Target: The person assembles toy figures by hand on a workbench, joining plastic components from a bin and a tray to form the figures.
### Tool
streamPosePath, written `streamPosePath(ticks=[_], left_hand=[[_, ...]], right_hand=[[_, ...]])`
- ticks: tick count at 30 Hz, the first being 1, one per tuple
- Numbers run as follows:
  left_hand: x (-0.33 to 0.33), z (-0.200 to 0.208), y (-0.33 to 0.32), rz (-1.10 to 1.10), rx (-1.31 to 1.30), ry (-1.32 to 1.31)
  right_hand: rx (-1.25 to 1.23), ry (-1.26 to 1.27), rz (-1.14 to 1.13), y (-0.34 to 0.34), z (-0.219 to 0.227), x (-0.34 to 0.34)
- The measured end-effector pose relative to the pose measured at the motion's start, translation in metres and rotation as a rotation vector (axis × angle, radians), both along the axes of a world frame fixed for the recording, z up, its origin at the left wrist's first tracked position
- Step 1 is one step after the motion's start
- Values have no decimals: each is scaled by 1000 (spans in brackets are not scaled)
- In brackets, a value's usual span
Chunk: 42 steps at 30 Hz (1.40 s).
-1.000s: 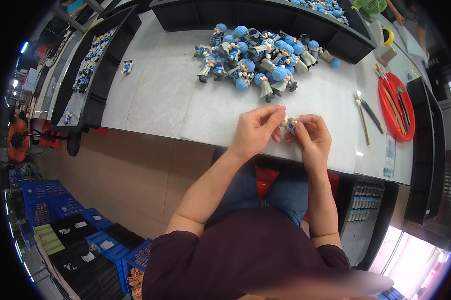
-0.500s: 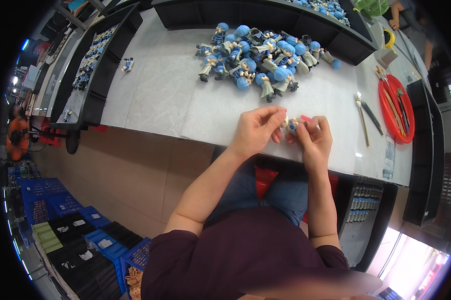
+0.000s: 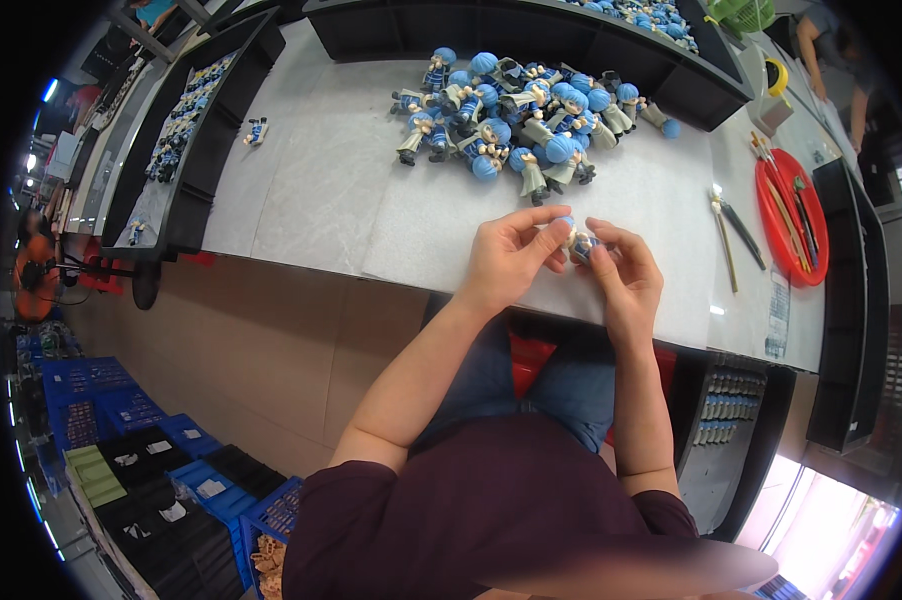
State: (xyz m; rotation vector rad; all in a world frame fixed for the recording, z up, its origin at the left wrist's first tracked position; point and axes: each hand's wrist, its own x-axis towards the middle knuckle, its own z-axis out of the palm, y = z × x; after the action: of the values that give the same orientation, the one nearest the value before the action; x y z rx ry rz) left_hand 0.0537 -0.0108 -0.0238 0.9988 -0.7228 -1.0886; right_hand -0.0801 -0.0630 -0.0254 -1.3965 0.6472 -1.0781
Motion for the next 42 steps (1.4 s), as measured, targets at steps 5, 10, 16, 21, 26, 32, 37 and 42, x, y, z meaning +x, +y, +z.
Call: streamPosePath(ticks=[5, 10, 16, 21, 26, 32, 37, 42], left_hand=[[-1, 1, 2, -2, -42, 8], [-2, -6, -1, -24, -32, -60], [4, -4, 3, -44, 5, -52], [3, -5, 3, -60, 6, -15], [2, -5, 2, -69, -1, -6], [5, -4, -2, -61, -21, 9], [7, -9, 3, -22, -88, 53], [4, -12, 6, -25, -132, 136]], right_hand=[[118, 21, 36, 3, 8, -2], [129, 63, 47, 0, 2, -7], [146, 47, 74, 0, 2, -2], [147, 63, 75, 1, 2, -4], [128, 67, 75, 0, 1, -6], [99, 50, 72, 0, 1, -3], [114, 8, 10, 6, 7, 4], [7, 101, -31, 4, -5, -3]])
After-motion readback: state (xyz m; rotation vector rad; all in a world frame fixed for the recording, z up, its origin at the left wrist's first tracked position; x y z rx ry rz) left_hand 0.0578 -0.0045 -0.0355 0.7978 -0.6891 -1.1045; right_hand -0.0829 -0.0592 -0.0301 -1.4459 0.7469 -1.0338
